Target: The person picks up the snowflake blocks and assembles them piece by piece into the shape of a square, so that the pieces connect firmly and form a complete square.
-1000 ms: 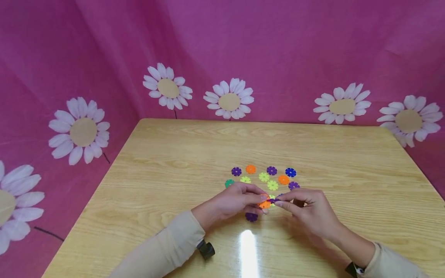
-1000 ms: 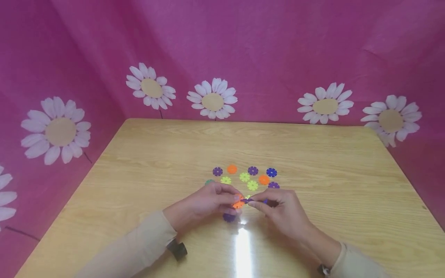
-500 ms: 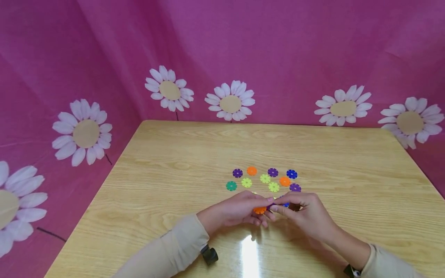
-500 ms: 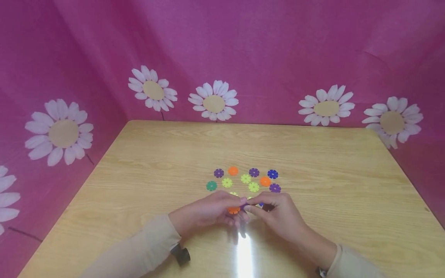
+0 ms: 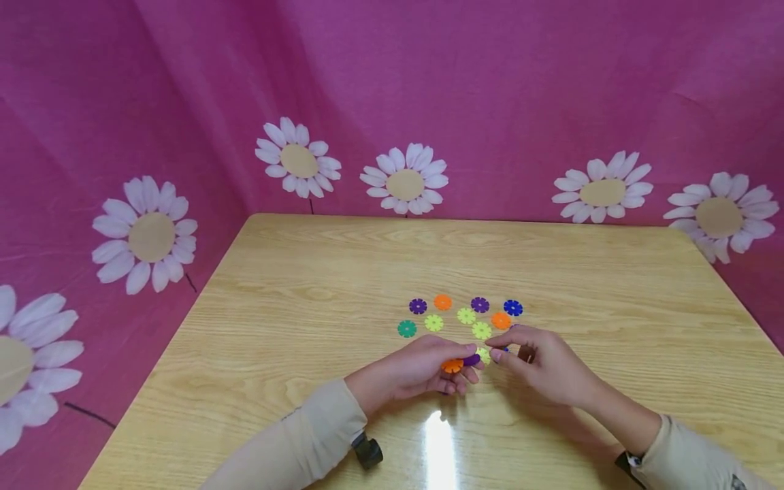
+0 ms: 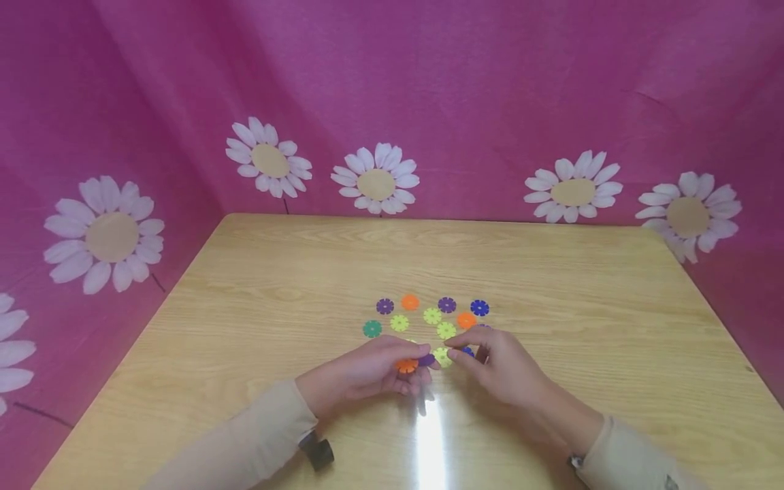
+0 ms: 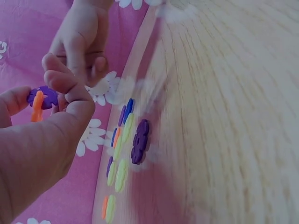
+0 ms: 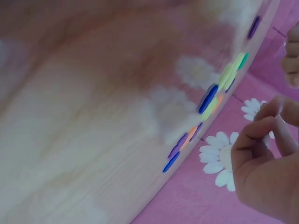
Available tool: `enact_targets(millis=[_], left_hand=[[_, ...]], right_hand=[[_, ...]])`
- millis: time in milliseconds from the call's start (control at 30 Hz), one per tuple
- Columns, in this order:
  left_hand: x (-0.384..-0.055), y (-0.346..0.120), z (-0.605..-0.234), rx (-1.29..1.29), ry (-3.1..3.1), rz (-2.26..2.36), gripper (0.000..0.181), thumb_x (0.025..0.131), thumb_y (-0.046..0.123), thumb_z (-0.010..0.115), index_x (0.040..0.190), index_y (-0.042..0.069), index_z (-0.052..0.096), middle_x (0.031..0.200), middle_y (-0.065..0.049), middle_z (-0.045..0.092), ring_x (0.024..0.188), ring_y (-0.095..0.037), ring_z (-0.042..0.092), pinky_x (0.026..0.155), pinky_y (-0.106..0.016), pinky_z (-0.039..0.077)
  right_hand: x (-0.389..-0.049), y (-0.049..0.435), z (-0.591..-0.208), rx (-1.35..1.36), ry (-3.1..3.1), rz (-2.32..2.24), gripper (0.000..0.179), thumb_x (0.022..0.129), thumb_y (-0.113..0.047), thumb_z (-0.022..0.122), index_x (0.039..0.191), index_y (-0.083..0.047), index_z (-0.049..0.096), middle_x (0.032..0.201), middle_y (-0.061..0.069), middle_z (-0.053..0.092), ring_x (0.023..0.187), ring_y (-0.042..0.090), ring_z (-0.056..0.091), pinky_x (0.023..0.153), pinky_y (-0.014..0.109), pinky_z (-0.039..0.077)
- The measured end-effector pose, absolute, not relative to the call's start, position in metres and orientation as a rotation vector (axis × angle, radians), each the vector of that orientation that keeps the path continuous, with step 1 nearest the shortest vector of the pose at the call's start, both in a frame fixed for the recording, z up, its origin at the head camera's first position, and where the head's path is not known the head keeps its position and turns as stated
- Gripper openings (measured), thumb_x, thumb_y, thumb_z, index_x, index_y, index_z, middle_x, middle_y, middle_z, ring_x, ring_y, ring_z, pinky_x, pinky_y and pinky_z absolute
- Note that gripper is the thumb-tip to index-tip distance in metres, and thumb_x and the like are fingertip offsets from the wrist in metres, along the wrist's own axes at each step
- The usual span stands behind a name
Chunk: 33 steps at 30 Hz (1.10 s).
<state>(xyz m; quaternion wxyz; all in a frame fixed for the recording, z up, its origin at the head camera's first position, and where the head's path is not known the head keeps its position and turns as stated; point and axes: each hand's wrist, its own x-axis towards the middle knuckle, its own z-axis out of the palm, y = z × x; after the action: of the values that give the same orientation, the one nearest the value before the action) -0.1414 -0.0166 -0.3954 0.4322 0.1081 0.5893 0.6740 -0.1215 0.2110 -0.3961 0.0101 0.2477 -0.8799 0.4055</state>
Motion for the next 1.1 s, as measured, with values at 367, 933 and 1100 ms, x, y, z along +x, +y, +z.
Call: enact_targets(millis=[367, 933, 1100], left_hand=[[-0.141, -0.019, -0.394, 0.266, 1.45, 1.665, 0.048, 0.093, 0.035, 0.053, 0.111, -0.009, 0.058, 0.081, -0.005, 0.064, 0.065, -0.012, 0.06, 0.058, -0.019, 0.048], [-0.14, -0.011, -0.393, 0.286, 1.457, 1.643, 0.044, 0.093, 0.031, 0.052, 0.11, -0.008, 0.06, 0.08, -0.006, 0.065, 0.064, -0.012, 0.06, 0.056, -0.018, 0.047], [-0.141, -0.014, -0.394, 0.28, 1.453, 1.643, 0.046, 0.093, 0.032, 0.052, 0.112, -0.01, 0.058, 0.08, -0.006, 0.065, 0.064, -0.011, 0.061, 0.056, -0.018, 0.048]], right_hand=[[-0.136, 0.217, -0.399, 0.699, -2.97, 1.076, 0.024, 0.082, -0.019, 0.071, 0.103, -0.009, 0.069, 0.079, -0.007, 0.058, 0.054, 0.007, 0.047, 0.046, 0.022, 0.042], [-0.14, 0.215, -0.41, 0.643, -3.051, 0.616, 0.031, 0.077, -0.025, 0.075, 0.103, -0.008, 0.07, 0.079, -0.002, 0.055, 0.066, 0.009, 0.046, 0.056, 0.024, 0.04], [-0.139, 0.214, -0.409, 0.612, -3.038, 0.607, 0.027, 0.076, -0.025, 0.076, 0.098, -0.01, 0.071, 0.079, -0.002, 0.055, 0.067, 0.01, 0.047, 0.057, 0.025, 0.041]])
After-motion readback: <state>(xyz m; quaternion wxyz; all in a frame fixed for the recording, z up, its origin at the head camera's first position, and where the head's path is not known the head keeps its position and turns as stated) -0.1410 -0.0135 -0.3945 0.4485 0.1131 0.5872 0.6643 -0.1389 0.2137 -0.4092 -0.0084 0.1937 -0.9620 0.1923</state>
